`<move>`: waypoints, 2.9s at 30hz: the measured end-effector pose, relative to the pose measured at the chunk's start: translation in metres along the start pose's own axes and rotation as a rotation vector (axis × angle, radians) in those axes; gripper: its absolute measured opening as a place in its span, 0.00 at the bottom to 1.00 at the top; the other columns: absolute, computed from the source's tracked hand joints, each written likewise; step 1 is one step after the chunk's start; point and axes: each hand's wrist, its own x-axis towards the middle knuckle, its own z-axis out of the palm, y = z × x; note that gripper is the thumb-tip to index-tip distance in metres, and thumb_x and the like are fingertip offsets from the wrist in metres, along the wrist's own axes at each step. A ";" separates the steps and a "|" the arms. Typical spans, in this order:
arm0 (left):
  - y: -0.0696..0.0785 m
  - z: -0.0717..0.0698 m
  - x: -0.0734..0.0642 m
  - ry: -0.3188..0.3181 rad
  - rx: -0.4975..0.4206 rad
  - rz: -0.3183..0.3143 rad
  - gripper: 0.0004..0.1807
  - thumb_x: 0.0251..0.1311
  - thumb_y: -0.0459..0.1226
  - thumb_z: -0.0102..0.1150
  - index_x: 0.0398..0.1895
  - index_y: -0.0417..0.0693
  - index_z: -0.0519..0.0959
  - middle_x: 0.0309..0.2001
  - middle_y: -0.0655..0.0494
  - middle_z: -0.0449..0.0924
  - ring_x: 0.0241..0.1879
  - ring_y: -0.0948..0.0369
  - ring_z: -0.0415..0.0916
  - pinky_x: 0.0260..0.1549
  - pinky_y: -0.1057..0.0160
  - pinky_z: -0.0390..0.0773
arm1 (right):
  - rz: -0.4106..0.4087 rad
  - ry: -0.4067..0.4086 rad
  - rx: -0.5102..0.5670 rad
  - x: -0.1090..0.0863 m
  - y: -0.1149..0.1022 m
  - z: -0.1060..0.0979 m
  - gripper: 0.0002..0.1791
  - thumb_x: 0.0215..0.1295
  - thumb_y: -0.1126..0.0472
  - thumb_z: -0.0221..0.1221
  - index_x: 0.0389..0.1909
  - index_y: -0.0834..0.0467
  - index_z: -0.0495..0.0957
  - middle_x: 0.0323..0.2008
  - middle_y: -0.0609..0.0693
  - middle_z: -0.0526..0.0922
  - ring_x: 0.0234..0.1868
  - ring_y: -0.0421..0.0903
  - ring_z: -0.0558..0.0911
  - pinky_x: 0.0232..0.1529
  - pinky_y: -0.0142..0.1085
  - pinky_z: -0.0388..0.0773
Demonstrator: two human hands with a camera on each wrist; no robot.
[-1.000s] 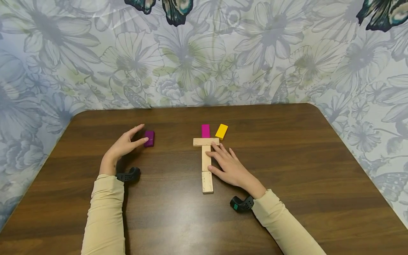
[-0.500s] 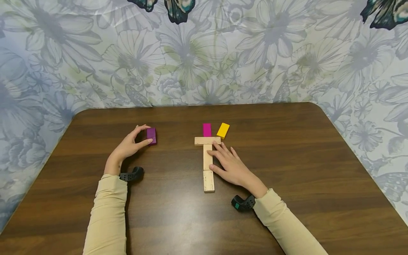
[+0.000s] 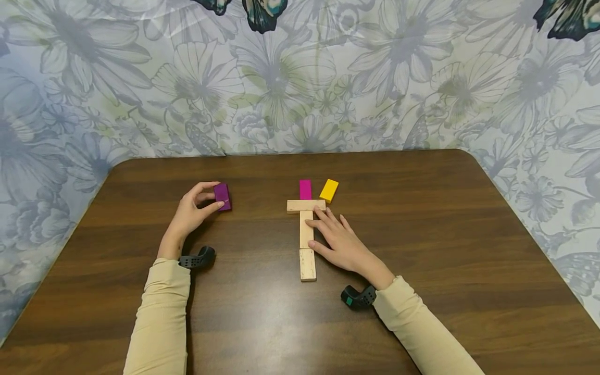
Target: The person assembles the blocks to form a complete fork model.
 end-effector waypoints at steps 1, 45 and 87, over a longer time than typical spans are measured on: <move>0.004 0.000 -0.001 0.008 -0.013 0.005 0.26 0.59 0.30 0.60 0.62 0.38 0.67 0.47 0.33 0.76 0.47 0.55 0.75 0.39 0.71 0.70 | -0.003 0.003 0.001 0.000 0.000 0.000 0.30 0.71 0.40 0.42 0.69 0.50 0.60 0.73 0.50 0.44 0.71 0.53 0.41 0.65 0.53 0.36; 0.055 0.123 0.063 0.136 -0.136 -0.129 0.19 0.58 0.31 0.63 0.53 0.39 0.75 0.41 0.41 0.80 0.41 0.50 0.79 0.38 0.61 0.77 | -0.006 0.012 -0.018 0.001 0.002 -0.001 0.29 0.71 0.41 0.42 0.69 0.49 0.60 0.72 0.50 0.45 0.71 0.54 0.43 0.65 0.55 0.38; 0.053 0.121 0.050 0.027 0.234 -0.065 0.21 0.60 0.37 0.60 0.53 0.33 0.74 0.53 0.38 0.67 0.52 0.47 0.65 0.54 0.52 0.62 | -0.001 -0.020 0.001 0.002 -0.002 0.000 0.30 0.71 0.41 0.42 0.69 0.49 0.60 0.73 0.50 0.44 0.71 0.53 0.42 0.65 0.54 0.36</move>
